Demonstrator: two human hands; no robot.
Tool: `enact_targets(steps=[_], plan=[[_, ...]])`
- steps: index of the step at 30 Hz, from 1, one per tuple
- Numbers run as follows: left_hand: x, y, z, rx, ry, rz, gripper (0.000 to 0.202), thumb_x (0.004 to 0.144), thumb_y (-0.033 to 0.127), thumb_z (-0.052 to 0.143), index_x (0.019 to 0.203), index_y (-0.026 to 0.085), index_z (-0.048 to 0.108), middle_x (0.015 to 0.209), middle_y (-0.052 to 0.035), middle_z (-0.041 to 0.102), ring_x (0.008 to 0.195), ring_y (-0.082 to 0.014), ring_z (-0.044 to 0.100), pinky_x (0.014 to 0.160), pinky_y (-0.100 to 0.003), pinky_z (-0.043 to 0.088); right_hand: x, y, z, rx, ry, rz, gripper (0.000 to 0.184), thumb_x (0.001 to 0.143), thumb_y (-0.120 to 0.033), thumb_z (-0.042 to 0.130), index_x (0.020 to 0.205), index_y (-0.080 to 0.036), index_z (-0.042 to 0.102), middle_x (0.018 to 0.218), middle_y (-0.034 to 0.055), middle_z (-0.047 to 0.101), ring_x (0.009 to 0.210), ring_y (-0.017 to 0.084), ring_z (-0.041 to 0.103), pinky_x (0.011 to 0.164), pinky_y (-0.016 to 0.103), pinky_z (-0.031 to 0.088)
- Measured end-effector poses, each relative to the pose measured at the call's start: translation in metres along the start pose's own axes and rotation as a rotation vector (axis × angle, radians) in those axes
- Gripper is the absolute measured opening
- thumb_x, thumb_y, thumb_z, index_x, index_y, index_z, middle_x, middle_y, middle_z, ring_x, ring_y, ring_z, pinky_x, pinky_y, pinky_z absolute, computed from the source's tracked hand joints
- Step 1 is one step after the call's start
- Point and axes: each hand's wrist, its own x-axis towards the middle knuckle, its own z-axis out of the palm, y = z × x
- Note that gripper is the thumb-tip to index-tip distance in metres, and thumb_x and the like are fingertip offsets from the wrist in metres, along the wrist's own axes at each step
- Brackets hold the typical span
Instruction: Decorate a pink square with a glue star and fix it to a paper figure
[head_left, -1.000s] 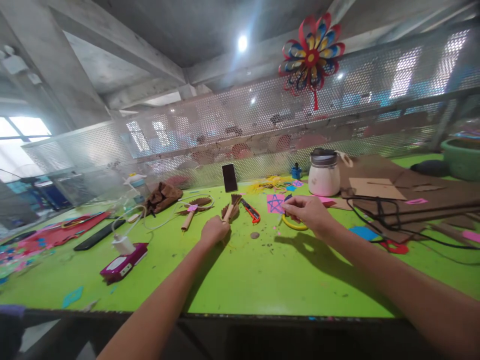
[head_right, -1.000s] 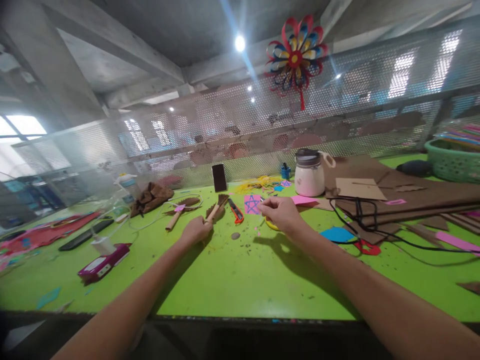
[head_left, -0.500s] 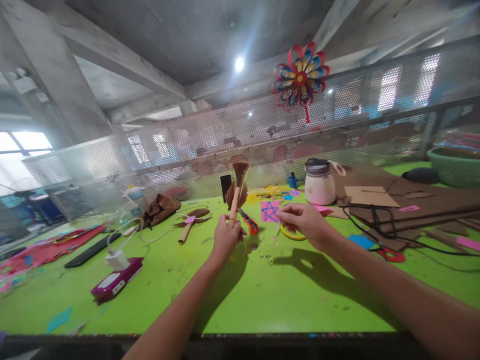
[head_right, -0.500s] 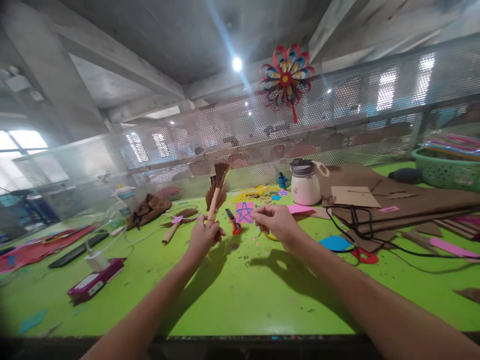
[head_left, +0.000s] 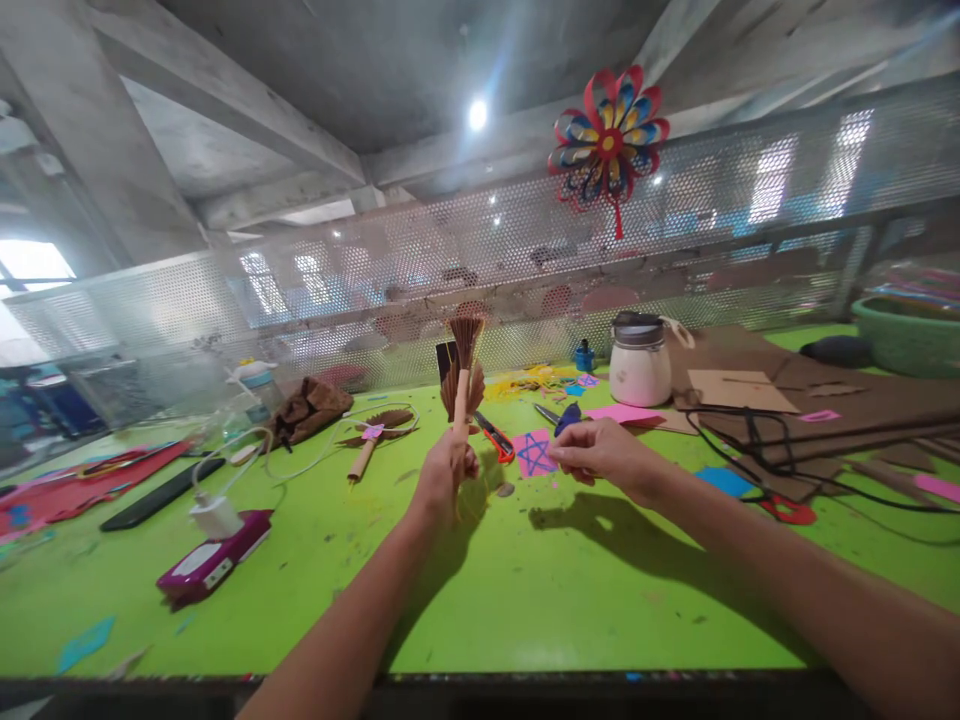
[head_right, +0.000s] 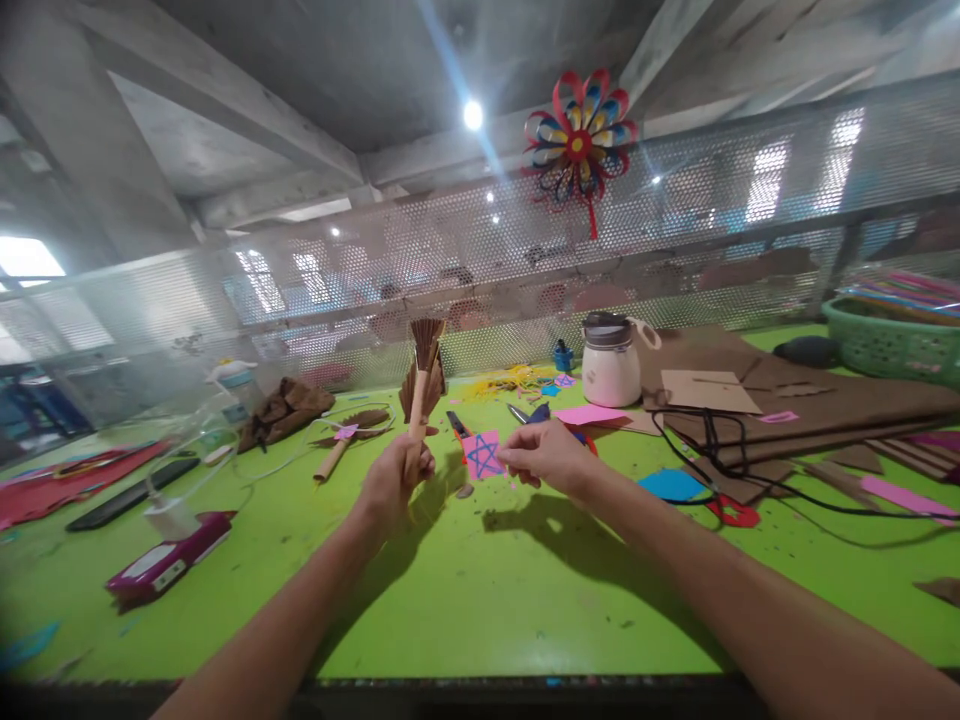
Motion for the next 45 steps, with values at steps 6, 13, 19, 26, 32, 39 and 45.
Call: enact_targets(steps=[6, 13, 19, 26, 32, 39, 45], plan=[[-0.008, 0.001, 0.006, -0.134, -0.083, -0.036, 0.015, 0.081, 0.030, 0.053, 0.086, 0.016, 0.054, 0.069, 0.0002, 0.056, 0.068, -0.0120, 0.057, 0.066, -0.025, 0.049, 0.002, 0.005, 0.000, -0.002, 0.051, 0.011, 0.030, 0.067, -0.042, 0.071, 0.067, -0.013, 0.062, 0.052, -0.0015, 0.055, 0.045, 0.007, 0.043, 0.044, 0.022, 0.032], [-0.013, -0.001, 0.012, -0.227, -0.194, -0.073, 0.011, 0.082, 0.027, 0.057, 0.084, 0.016, 0.053, 0.075, -0.0016, 0.056, 0.069, -0.0112, 0.056, 0.065, -0.024, 0.049, 0.001, 0.001, 0.005, 0.081, 0.123, -0.003, 0.035, 0.063, -0.045, 0.073, 0.067, -0.013, 0.060, 0.052, -0.0028, 0.053, 0.044, 0.006, 0.041, 0.044, 0.023, 0.031], [-0.019, 0.002, 0.019, -0.324, -0.276, -0.078, 0.015, 0.085, 0.031, 0.051, 0.089, 0.017, 0.053, 0.067, 0.0024, 0.047, 0.061, -0.0095, 0.049, 0.059, -0.022, 0.045, -0.001, 0.005, 0.013, 0.151, 0.080, 0.008, 0.034, 0.065, -0.044, 0.074, 0.069, -0.013, 0.062, 0.056, -0.0015, 0.055, 0.045, 0.006, 0.042, 0.045, 0.023, 0.033], [-0.015, 0.001, 0.015, -0.213, -0.185, 0.001, 0.025, 0.083, 0.042, 0.056, 0.082, 0.018, 0.051, 0.066, 0.0024, 0.048, 0.063, -0.0097, 0.051, 0.063, -0.022, 0.045, -0.003, 0.008, 0.020, 0.130, 0.043, 0.051, 0.035, 0.063, -0.045, 0.074, 0.065, -0.013, 0.060, 0.055, -0.0016, 0.055, 0.046, 0.006, 0.042, 0.045, 0.022, 0.032], [-0.006, 0.001, 0.005, -0.139, -0.052, -0.005, 0.019, 0.091, 0.036, 0.042, 0.085, 0.019, 0.048, 0.070, 0.0011, 0.054, 0.065, -0.0097, 0.054, 0.060, -0.020, 0.045, -0.004, 0.009, 0.017, -0.004, 0.064, 0.126, 0.031, 0.063, -0.040, 0.074, 0.060, -0.013, 0.058, 0.048, -0.0031, 0.052, 0.042, 0.005, 0.040, 0.042, 0.021, 0.029], [-0.003, 0.003, 0.004, -0.151, -0.012, -0.064, 0.014, 0.093, 0.029, 0.039, 0.087, 0.019, 0.046, 0.071, -0.0010, 0.061, 0.067, -0.0108, 0.059, 0.061, -0.022, 0.048, -0.004, 0.013, 0.017, -0.245, 0.025, 0.271, 0.021, 0.063, -0.029, 0.072, 0.054, -0.014, 0.061, 0.040, -0.0033, 0.049, 0.034, 0.005, 0.033, 0.037, 0.021, 0.022], [-0.004, 0.000, 0.008, -0.203, -0.056, -0.115, 0.011, 0.092, 0.022, 0.042, 0.084, 0.016, 0.048, 0.071, -0.0043, 0.063, 0.064, -0.0117, 0.061, 0.062, -0.024, 0.052, -0.002, 0.021, 0.021, -0.340, 0.102, 0.285, 0.021, 0.066, -0.024, 0.065, 0.048, -0.016, 0.057, 0.039, -0.0025, 0.050, 0.031, 0.004, 0.033, 0.034, 0.020, 0.022]])
